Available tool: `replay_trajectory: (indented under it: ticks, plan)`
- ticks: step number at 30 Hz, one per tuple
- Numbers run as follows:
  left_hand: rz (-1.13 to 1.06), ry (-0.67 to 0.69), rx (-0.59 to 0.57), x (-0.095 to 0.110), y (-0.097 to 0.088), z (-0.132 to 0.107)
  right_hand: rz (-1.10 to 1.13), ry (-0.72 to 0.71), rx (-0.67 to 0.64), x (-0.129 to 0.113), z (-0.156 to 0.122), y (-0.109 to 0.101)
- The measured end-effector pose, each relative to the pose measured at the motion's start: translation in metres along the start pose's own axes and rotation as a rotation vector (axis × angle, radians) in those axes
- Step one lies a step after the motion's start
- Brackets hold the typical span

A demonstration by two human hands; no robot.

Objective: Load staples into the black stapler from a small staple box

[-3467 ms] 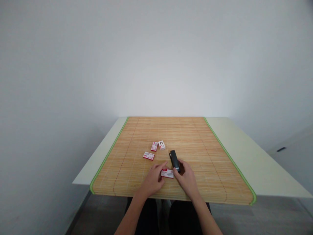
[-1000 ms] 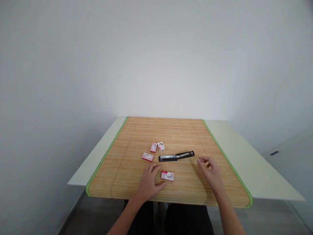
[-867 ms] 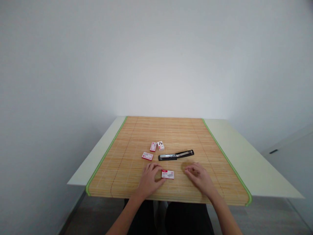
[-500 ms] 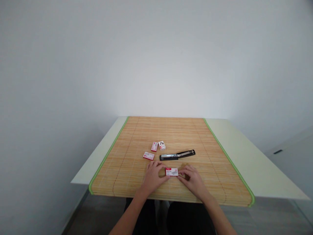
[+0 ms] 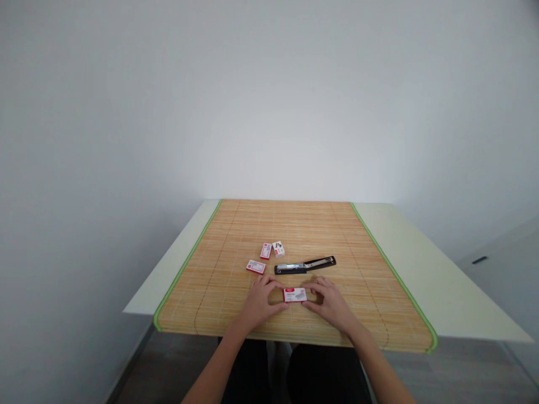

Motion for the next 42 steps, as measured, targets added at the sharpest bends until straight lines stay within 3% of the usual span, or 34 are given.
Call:
replay_trajectory:
  ticks: [12,21,26,31,36,42]
  plan:
    - [-0.032,-0.049,0.013,-0.018,-0.02,-0.013,0.023,0.031,0.009,0.008,-0.007,-0.007]
    - [-0.024,-0.073,0.037,-0.02,-0.02,-0.015,0.05,0.044,0.004,0.008,-0.006,-0.01]
    - [-0.018,-0.064,0.104,-0.008,-0.022,-0.007,0.079,0.047,0.061,-0.015,0.018,-0.014]
    - [0.139,0.017,0.027,0.006,-0.014,-0.005,-0.2,0.002,0.112,-0.041,0.057,-0.007]
    - [0.229,0.026,0.005,0.005,-0.008,-0.008,-0.339,0.022,0.095,-0.042,0.076,0.005]
    - [0.261,0.031,0.023,0.004,-0.006,-0.006,-0.295,0.03,0.107,-0.032,0.078,0.014]
Point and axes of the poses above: each hand's wrist, its own z-axis towards the middle knuckle, its own y-axis out of the palm, x = y × z, the point moved 6 cm from there along z, towards the middle knuckle, and after that the axes turned 1 degree about z, right-handed, at the moved point
